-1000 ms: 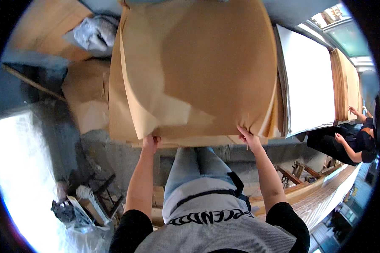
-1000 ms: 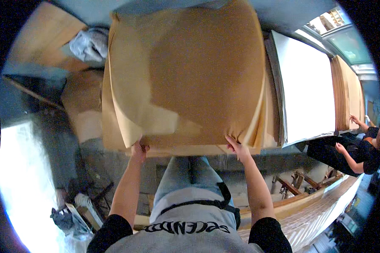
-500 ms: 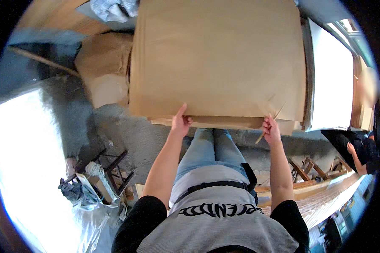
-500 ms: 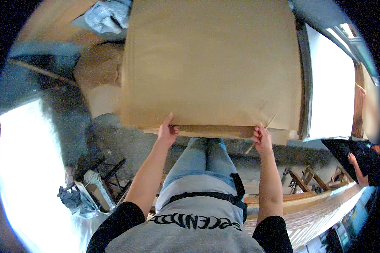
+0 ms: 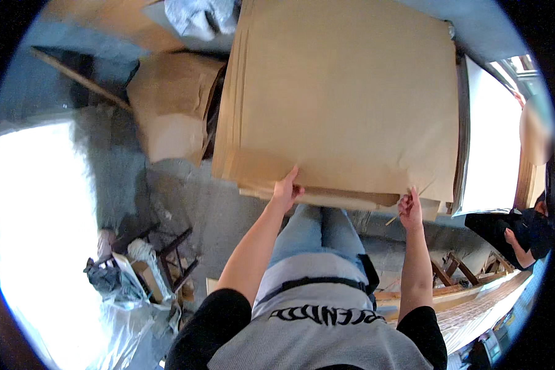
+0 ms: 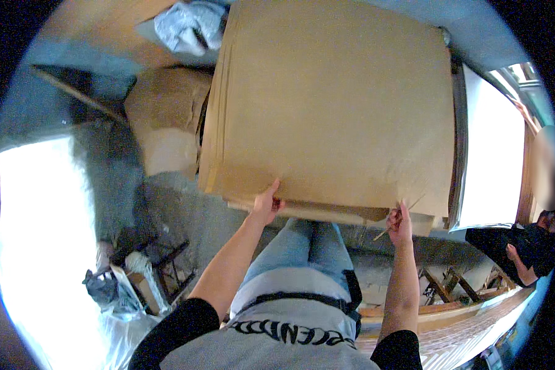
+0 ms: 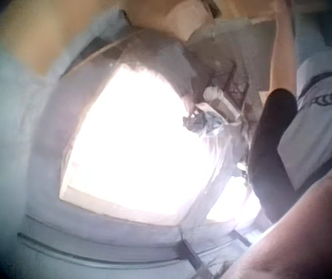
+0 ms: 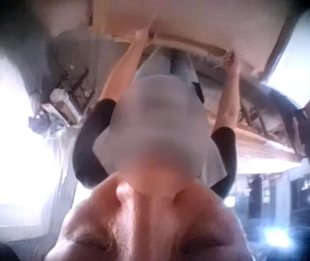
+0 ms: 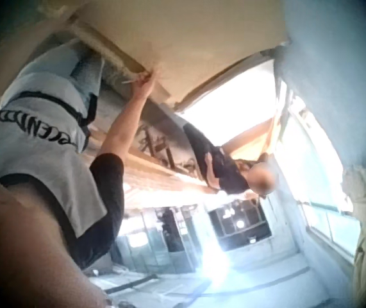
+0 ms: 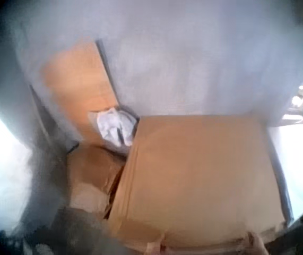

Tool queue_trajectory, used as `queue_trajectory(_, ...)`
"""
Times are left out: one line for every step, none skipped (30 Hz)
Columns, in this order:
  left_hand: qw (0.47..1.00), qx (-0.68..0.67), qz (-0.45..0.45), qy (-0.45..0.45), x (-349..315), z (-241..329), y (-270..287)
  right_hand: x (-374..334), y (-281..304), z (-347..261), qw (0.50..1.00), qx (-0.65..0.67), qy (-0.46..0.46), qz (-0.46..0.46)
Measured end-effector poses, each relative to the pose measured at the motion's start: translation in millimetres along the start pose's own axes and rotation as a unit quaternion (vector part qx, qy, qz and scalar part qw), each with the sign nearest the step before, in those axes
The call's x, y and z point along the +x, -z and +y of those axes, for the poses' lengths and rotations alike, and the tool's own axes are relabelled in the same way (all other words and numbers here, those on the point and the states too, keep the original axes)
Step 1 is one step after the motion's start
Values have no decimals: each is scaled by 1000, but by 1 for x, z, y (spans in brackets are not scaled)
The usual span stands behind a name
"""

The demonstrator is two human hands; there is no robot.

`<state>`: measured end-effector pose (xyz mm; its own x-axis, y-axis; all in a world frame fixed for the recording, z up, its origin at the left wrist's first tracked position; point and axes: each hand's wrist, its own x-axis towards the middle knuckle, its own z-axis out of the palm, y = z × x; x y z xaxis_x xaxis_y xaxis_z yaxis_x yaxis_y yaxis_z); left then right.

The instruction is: The person wraps large flat items with brown paper on a workbench. They fold the paper over the item, smooth it with a wooden stick, and place the wrapped item onto a striped surface. The process is repeated for multiple items.

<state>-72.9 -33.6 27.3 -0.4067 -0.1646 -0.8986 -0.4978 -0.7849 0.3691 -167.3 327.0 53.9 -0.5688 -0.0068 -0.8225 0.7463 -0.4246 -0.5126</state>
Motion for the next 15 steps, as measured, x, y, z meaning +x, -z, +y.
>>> queue_trajectory(1000, 19, 6, -9, 0, 0, 1, -1, -4, -3, 1000, 7, 9, -25)
queue_trajectory(997, 52, -6, -50, 0, -1, 3, 3, 1, -4, 999, -4, -22, -42)
queue_trajectory(992, 86, -17, -89, -1, -4, 4, 12, 10, -2, 997, -14, -55, -58)
queue_trajectory(984, 129, 14, -120, -2, -10, 5, 18, 16, -2, 993, -27, -89, -73)
queue_trajectory(972, 173, 46, -151, -5, -16, 7, 16, 9, 0, 984, -163, -60, -31)
queue_trajectory(972, 187, 68, -122, -11, -21, 12, 10, 5, 7, 961, -275, -21, -8)
queue_trajectory(970, 204, 90, -95, -18, -27, 19, 4, 8, 18, 925, -380, 18, 18)
queue_trajectory(964, 210, 100, -127, -15, -46, 36, 9, 25, 42, 888, -443, 119, 36)
queue_trajectory(979, 107, 44, -168, 0, -71, 64, 13, 41, 62, 837, -498, 217, 61)
queue_trajectory(980, -4, -17, -200, 16, -98, 94, -11, 10, 69, 879, -379, 265, 118)
queue_trajectory(983, -63, -7, -175, 10, -96, 90, -13, 7, 73, 882, -370, 264, 122)
queue_trajectory(974, 0, -6, -226, 14, -90, 86, -15, 9, 73, 886, -363, 261, 126)
queue_trajectory(959, 63, 0, -276, 12, -80, 77, -2, 12, 75, 879, -347, 295, 142)
queue_trajectory(963, 115, -1, -242, 19, -60, 67, 13, 18, 68, 888, -346, 278, 125)
queue_trajectory(963, 169, -4, -208, 20, -34, 51, 22, 18, 58, 895, -346, 259, 109)
